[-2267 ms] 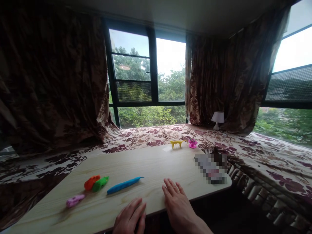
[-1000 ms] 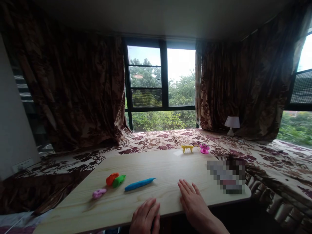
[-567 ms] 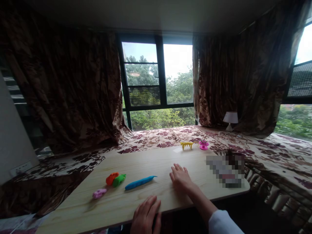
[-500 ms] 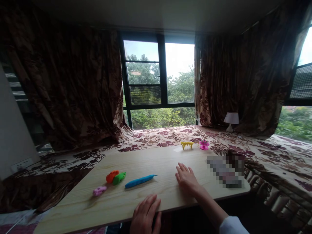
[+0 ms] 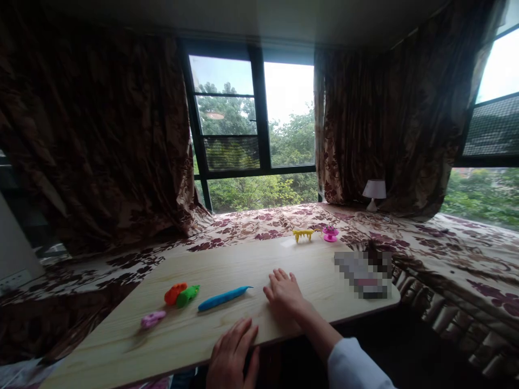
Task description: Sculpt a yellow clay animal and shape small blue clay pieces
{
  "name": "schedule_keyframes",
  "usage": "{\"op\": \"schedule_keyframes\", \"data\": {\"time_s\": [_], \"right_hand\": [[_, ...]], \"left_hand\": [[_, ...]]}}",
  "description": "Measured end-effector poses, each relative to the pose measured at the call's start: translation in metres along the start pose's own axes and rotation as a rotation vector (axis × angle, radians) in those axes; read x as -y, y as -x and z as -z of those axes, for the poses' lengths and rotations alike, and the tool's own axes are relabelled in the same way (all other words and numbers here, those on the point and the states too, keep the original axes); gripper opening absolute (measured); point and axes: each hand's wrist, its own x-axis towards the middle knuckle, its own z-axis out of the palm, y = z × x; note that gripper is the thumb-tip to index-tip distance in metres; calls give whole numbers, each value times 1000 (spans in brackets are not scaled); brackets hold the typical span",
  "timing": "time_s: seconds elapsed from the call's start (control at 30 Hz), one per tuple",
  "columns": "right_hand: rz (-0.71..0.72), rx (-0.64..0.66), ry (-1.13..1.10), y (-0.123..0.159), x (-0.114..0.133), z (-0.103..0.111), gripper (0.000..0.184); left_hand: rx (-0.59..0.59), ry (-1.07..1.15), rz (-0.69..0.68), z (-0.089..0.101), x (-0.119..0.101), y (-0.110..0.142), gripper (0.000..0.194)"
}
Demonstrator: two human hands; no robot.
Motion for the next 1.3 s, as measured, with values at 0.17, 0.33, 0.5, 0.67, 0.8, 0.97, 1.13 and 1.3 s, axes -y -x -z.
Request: {"op": "schedule_keyframes", "data": {"time_s": [0.17,0.33,0.5,0.67,0.8,0.97,1.13,1.3], "right_hand": [[-41,13,33,15,-38,13,39],[69,77,43,88,-26,19,48],[106,41,30,75,15,6,46],[1,13,36,4,16,-5,43],[-53,39,51,-8,-11,1,39],[-15,75,72,56,-27,20,45],[147,82,45,97,5,17,47],[51,37,20,33,21,3,49]], "left_hand": [[23,43,43,0,-1,2,43],[47,96,130,4,-10,1,39],[58,92,123,3,-10,1,39],[65,92,103,2,-6,0,41],[74,127,117,5,-7,0,40],[61,209,199,15,-11,-5,33],[72,331,342,17,-3,-36,23],[57,317,345,4,11,-58,24]]}}
